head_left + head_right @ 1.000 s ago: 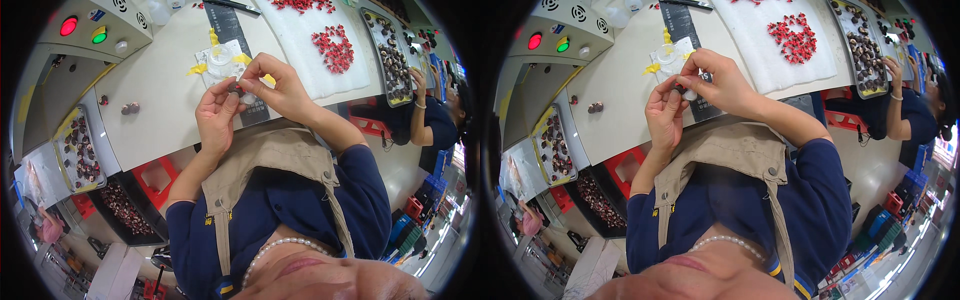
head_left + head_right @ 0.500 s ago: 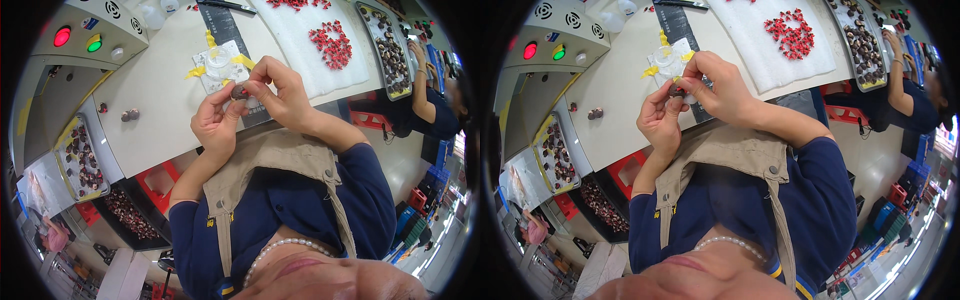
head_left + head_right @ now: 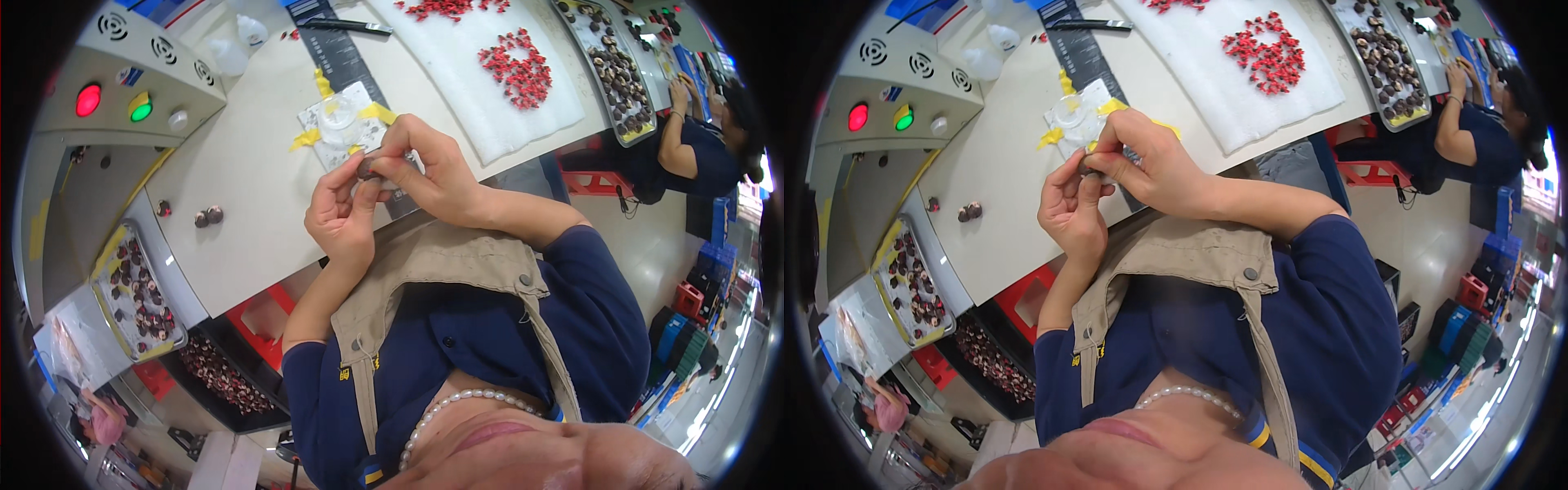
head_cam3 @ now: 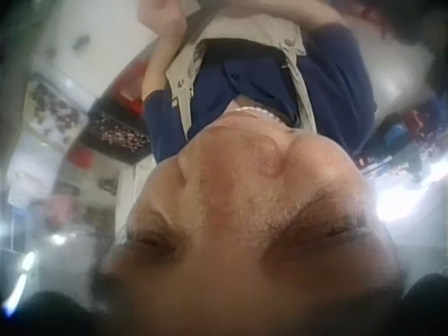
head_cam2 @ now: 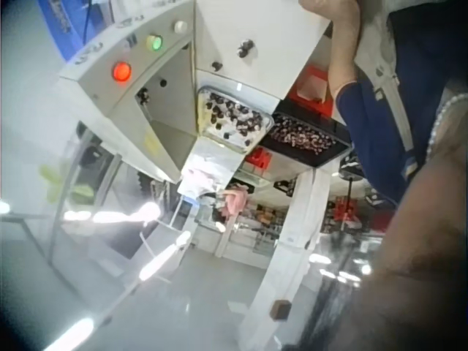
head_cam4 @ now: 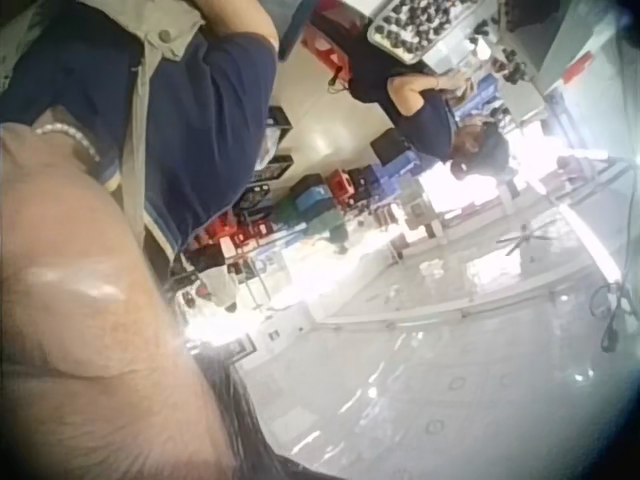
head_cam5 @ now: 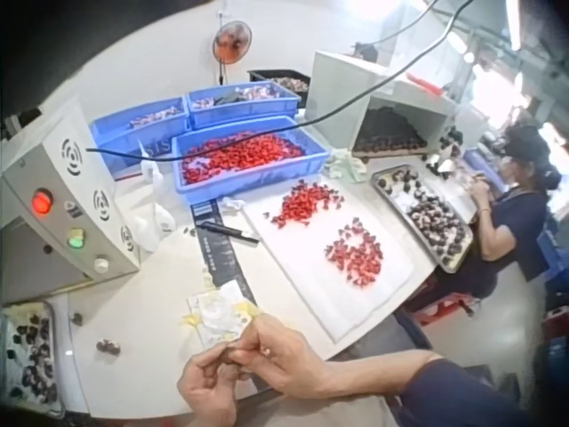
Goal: The person applies glue to miniature bow accessories and attaches them onto figurine heads by hand, placing the assembled pieces on the table. They also retrieve additional figurine heads from a machine chute and trays.
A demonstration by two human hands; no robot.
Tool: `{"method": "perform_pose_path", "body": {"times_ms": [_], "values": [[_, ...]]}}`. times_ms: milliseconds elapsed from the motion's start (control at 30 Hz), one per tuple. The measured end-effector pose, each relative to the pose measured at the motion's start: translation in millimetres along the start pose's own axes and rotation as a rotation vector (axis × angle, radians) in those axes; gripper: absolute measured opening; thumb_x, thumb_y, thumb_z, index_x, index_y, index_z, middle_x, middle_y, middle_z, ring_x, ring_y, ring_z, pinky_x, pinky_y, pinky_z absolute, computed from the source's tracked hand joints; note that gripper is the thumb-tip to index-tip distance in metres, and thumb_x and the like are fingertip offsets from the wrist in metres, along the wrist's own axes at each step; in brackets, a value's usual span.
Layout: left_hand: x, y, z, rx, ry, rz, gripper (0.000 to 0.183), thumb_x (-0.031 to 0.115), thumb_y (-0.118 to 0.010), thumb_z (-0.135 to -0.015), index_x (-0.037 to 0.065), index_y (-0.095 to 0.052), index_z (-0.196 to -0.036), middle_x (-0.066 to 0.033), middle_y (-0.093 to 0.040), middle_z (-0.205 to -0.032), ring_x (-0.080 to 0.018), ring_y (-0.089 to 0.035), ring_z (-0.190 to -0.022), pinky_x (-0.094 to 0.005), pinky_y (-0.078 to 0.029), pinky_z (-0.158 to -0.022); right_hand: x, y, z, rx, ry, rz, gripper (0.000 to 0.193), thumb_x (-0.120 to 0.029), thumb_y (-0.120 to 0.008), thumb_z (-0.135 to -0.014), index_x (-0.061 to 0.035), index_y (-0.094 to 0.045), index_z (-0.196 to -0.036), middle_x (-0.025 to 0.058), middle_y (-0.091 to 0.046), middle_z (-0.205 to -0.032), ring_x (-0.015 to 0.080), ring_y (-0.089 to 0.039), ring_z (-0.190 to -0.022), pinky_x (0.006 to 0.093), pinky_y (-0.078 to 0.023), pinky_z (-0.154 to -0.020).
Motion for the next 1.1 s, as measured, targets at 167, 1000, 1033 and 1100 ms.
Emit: {"method": "perform_pose_path", "body": {"times_ms": [167, 1000, 1033, 1100], "values": [[10.2, 18.8, -5.0, -0.018, -0.048, -0.23, 0.031, -0.003, -0.057, -0.083, -0.006, -0.05, -0.114, -0.0158, -0.06, -0.105, -0.0174, -0.061, -0.091, -0.0283, -0.053, -0.072, 4.3, 49.0, -10.0, 0.147, 0.212, 0.342, 0.008, -0.006, -0.068, -0.072, -0.006, -0.062, -0.077, 0.0043, -0.061, -0.073, 0.0219, -0.055, -0.072, 0.0325, -0.041, -0.069], [105.5, 154.8, -36.8, 0.069, -0.31, -1.783, 0.032, 0.022, -0.068, -0.075, 0.017, -0.064, -0.106, -0.0019, -0.062, -0.103, -0.0175, -0.055, -0.1, -0.0401, -0.029, -0.094, 86.8, 162.4, -55.4, -0.081, -0.036, 1.287, 0.006, -0.011, -0.055, -0.082, -0.0087, -0.053, -0.088, 0.0059, -0.06, -0.085, 0.0273, -0.055, -0.087, 0.0388, -0.04, -0.076], [92.9, 152.5, -36.1, -0.03, -0.238, -1.792, 0.032, 0.02, -0.067, -0.075, 0.019, -0.063, -0.107, -0.0008, -0.061, -0.105, -0.0158, -0.053, -0.102, -0.0411, -0.024, -0.097, 85.2, 161.6, -58.6, -0.059, -0.035, 1.238, 0.006, -0.01, -0.055, -0.083, -0.0086, -0.054, -0.088, 0.0071, -0.06, -0.084, 0.0273, -0.055, -0.084, 0.0374, -0.041, -0.075], [89.2, 150.5, -34.6, 0.014, -0.291, -1.74, 0.03, 0.02, -0.065, -0.078, 0.017, -0.063, -0.108, -0.0021, -0.061, -0.107, -0.0165, -0.054, -0.1, -0.0398, -0.03, -0.094, 80.8, 158.4, -63.1, -0.035, -0.036, 1.189, 0.006, -0.01, -0.055, -0.083, -0.0085, -0.055, -0.089, 0.0083, -0.06, -0.083, 0.0273, -0.056, -0.081, 0.036, -0.042, -0.074]]}}
Point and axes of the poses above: each hand's wrist, its own z-axis away from the middle knuckle, its own y-axis out of the back of the hand, x = y × z, the point moved 8 cm from there along -z, towards the middle knuckle
